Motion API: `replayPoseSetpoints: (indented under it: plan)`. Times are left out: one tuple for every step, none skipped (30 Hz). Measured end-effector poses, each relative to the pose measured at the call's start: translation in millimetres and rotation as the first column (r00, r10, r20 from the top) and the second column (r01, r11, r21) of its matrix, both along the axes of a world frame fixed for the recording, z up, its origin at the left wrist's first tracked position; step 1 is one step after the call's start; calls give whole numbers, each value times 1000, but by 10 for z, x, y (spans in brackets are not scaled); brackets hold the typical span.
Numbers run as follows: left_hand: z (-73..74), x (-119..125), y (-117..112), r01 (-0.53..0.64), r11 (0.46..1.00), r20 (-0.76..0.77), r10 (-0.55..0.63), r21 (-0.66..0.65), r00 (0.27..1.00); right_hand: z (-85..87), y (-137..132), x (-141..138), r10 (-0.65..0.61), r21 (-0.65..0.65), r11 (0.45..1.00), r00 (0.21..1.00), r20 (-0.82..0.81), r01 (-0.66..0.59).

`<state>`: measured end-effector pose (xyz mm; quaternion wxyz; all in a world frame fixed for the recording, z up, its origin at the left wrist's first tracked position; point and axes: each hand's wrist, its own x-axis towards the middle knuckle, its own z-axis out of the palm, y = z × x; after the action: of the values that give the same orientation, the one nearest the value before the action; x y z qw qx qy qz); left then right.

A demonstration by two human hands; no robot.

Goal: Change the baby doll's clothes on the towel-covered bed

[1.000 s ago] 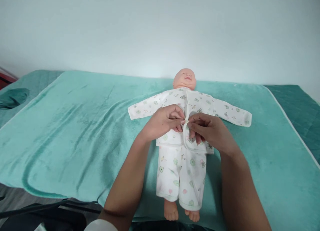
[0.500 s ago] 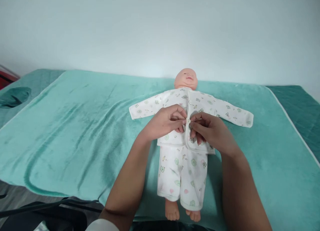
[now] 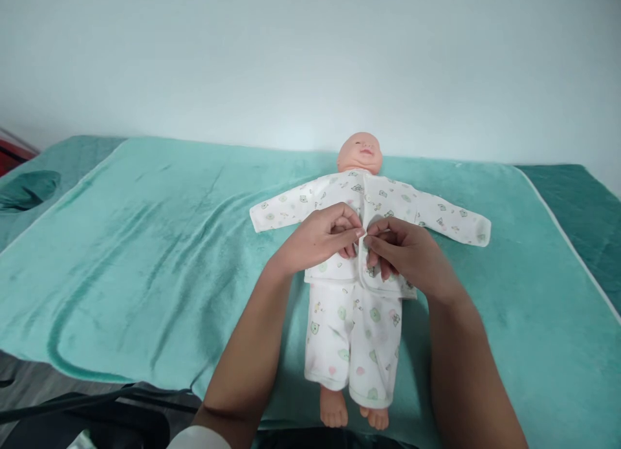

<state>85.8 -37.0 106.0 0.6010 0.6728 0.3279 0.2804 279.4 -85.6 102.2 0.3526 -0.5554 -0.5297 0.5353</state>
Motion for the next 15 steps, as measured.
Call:
replayPoseSetpoints:
  plan:
    - [0,5,-3,-2,1000,-1,2,-3,1000,1,-1,-5,-9,1,1000,1000,9,9]
    - [0,9,-5,-3,1000,-5,3,-7,1000,4,-3,-8,-17,2,1000,1000,15,17]
    - [1,13,-7,-5,1000,-10,5,-12,1000,7,-4,-10,-20,3,1000,1000,16,20]
    - [3,16,-8,-8,1000,-17,8,-15,1000,10,-6,-11,-20,3,1000,1000,13,20]
    - [5,18,-8,-11,1000,-23,11,-17,1000,12,-7,-10,-16,4,1000,1000,7,15]
    - [6,19,-9,-14,1000,-27,14,-16,1000,14,-8,-8,-11,7,1000,1000,2,10]
    - [7,19,-8,-17,1000,-30,16,-13,999,14,-8,-6,-6,10,1000,1000,-1,6]
    - [6,19,-8,-18,1000,-32,18,-9,999,14,-8,-5,-5,12,1000,1000,-3,5]
    - [4,18,-6,-19,1000,-34,19,-4,999,12,-6,-4,-8,14,1000,1000,-3,8]
    - [1,16,-5,-18,1000,-37,18,1,999,9,-5,-5,-11,16,1000,1000,-2,11]
    - [-2,15,-4,-16,1000,-40,16,6,999,7,-3,-7,-17,17,1000,1000,-2,17]
    - [-5,14,-3,-13,1000,-45,13,12,999,5,-2,-10,-23,18,1000,1000,-2,23]
    - [-8,13,-2,-10,1000,-53,11,18,999,5,-1,-14,-29,18,999,1000,-3,29]
    - [-9,13,-2,-9,1000,-61,10,22,998,6,-1,-19,-35,19,999,999,-5,35]
    - [-9,14,-3,-10,1000,-68,12,24,998,9,-1,-25,-42,18,999,999,-8,42]
